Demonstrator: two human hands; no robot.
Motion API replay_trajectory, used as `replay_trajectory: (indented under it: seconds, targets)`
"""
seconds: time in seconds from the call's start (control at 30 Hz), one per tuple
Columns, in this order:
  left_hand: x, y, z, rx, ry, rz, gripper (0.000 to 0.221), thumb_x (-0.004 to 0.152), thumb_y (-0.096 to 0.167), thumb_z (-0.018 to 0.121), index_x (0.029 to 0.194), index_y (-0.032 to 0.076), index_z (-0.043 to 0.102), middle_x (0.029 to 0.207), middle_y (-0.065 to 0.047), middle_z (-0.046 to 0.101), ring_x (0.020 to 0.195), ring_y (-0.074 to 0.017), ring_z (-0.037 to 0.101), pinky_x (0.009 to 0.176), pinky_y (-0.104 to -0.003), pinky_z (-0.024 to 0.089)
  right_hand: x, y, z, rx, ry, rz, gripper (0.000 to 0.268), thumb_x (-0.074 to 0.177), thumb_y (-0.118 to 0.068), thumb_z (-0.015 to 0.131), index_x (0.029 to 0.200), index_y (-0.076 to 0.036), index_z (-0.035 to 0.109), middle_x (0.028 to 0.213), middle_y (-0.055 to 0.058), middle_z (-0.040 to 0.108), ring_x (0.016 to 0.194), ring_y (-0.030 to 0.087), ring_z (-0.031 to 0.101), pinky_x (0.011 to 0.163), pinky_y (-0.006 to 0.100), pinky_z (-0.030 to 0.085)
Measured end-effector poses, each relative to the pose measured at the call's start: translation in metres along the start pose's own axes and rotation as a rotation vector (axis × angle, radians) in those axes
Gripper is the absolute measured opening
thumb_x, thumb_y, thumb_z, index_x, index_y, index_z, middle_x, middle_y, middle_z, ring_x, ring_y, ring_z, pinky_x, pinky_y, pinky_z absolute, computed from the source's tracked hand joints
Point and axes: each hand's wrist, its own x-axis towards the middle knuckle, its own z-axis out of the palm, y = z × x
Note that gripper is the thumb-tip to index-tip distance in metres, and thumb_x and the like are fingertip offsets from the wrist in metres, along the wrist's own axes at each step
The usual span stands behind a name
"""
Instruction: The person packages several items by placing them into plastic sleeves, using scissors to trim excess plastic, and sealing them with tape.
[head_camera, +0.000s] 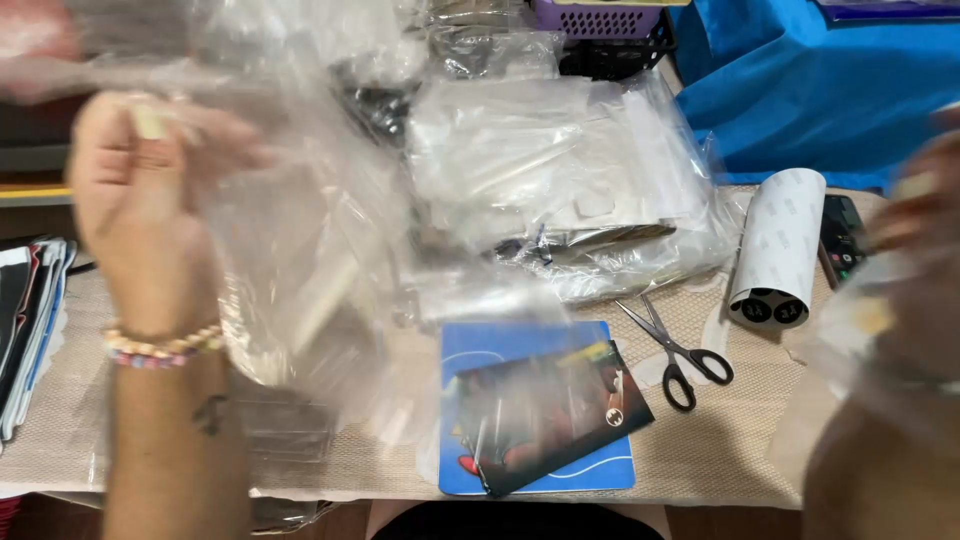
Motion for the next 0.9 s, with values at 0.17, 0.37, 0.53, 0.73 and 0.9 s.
replay_trajectory:
  seconds: [0.17,0.37,0.53,0.73,0.9]
  targets:
    - [0.01,-0.094,-0.101,0.373,0.06,0.03,0.032,0.133,0.019,0.049,0.103,0.011,0.044,0.09,-0.001,0.049,0.081,-0.0118,0.051,0.075,-0.026,0.044,-0.04,-0.001,0.081,0.001,-0.292,-0.184,0.016,0.11,-0.015,0.054,0.115,-0.003,0.064,0.075,0.006,0.065,0.057,0.011,0.064,0.052,0.016,0.057]
    - [0.003,-0.133,-0.108,0.554,0.128,-0.227,0.026,0.116,-0.004,0.036,0.105,0.011,0.054,0.101,-0.004,0.068,0.092,-0.0138,0.069,0.08,-0.022,0.058,-0.047,-0.005,0.134,-0.277,-0.258,-0.389,0.014,0.103,-0.01,0.061,0.104,0.001,0.07,0.074,0.007,0.073,0.059,0.012,0.071,0.053,0.018,0.055]
    - [-0.012,-0.169,-0.101,0.518,0.184,-0.407,0.01,0.109,0.011,0.057,0.107,0.014,0.048,0.095,0.002,0.053,0.084,-0.0095,0.052,0.079,-0.023,0.047,-0.047,0.001,0.14,-0.299,-0.242,-0.382,0.014,0.102,-0.012,0.063,0.105,0.0,0.069,0.07,0.005,0.071,0.064,0.013,0.075,0.054,0.018,0.055]
    - [-0.023,-0.049,0.018,0.367,0.067,0.278,0.042,0.075,-0.005,0.044,0.115,0.002,0.037,0.142,-0.031,0.041,0.138,-0.043,0.043,0.121,-0.055,0.036,-0.041,0.004,0.139,0.011,-0.227,-0.167,0.017,0.103,-0.012,0.057,0.114,0.001,0.061,0.09,0.016,0.074,0.074,0.022,0.076,0.059,0.027,0.064]
    - [-0.049,0.025,0.11,0.16,-0.22,0.244,0.065,0.093,0.054,0.059,0.138,0.01,0.041,0.148,-0.014,0.047,0.141,-0.028,0.049,0.125,-0.044,0.046,-0.042,0.009,0.147,0.283,-0.219,0.033,0.018,0.102,-0.018,0.056,0.115,-0.005,0.059,0.096,0.019,0.074,0.076,0.028,0.077,0.063,0.03,0.066]
